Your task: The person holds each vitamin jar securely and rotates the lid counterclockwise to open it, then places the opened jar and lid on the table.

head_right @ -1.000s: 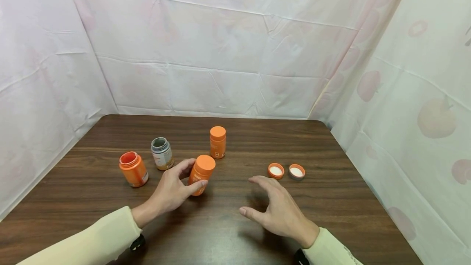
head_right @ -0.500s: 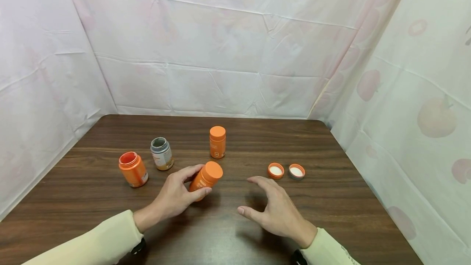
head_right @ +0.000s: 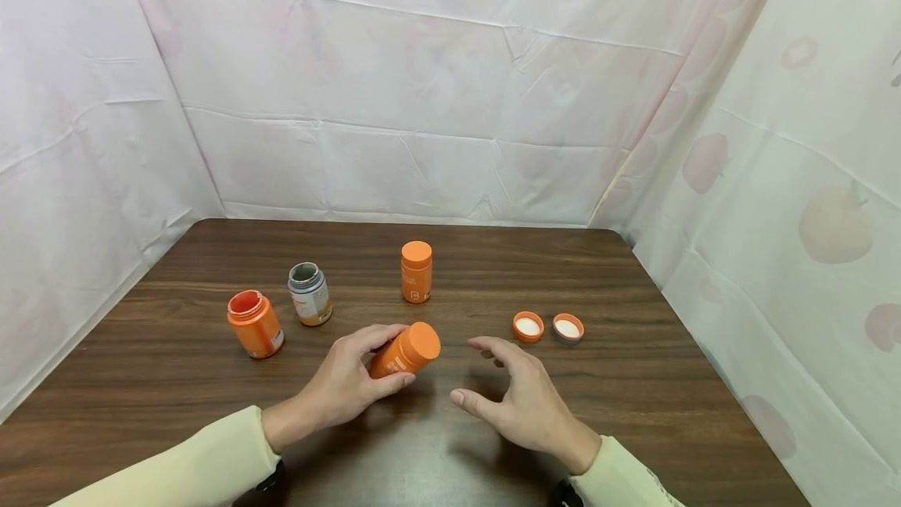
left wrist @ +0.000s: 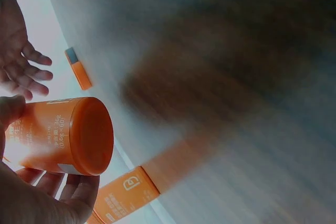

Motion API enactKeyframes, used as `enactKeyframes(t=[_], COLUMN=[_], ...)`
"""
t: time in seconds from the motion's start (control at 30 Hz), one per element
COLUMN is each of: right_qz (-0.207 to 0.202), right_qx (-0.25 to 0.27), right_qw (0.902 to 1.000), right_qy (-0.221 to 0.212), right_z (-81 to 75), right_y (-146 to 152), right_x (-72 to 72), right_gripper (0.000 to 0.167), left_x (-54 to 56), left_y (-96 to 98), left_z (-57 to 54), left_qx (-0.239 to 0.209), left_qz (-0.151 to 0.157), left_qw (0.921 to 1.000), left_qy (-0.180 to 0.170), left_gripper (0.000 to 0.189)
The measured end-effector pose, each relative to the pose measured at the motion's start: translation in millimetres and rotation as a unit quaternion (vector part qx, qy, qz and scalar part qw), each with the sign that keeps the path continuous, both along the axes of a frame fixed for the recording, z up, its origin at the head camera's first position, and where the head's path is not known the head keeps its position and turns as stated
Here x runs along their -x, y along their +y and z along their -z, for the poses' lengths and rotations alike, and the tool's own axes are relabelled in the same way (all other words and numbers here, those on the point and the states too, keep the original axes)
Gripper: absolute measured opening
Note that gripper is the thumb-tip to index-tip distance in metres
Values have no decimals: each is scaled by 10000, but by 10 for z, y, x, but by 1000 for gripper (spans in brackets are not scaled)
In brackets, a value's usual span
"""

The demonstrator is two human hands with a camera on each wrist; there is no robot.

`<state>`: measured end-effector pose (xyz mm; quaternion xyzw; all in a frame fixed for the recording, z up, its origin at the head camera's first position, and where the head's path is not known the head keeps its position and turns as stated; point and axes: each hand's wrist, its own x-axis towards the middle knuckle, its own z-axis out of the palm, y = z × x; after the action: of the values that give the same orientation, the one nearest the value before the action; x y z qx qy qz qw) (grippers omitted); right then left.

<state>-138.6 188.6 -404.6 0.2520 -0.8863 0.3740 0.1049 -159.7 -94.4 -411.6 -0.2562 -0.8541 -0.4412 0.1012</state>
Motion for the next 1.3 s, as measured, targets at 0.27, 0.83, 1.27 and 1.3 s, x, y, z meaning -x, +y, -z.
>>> enactKeyframes(t=[0.27, 0.83, 1.27, 1.3], right_qz=[-90, -271, -330, -326], right_qx=[244, 349, 389, 380], right_qw=[9997, 9990, 9986, 9986], right_qy=[2, 45, 162, 165], right_z=[24, 22, -1, -4], right_y=[-46, -131, -201, -207], right_x=[8, 28, 48, 51], right_gripper=[54, 52, 50, 49], left_x=[-32, -73, -80, -79], left_y=[55, 148, 154, 156], left_z=[-7, -9, 0, 0], left_qx=[105, 390, 524, 520], left_qz=[144, 424, 440, 449], left_qw=[9998, 9983, 9976, 9976], left_qy=[-55, -85, -71, -73], left_gripper=[57, 55, 56, 56])
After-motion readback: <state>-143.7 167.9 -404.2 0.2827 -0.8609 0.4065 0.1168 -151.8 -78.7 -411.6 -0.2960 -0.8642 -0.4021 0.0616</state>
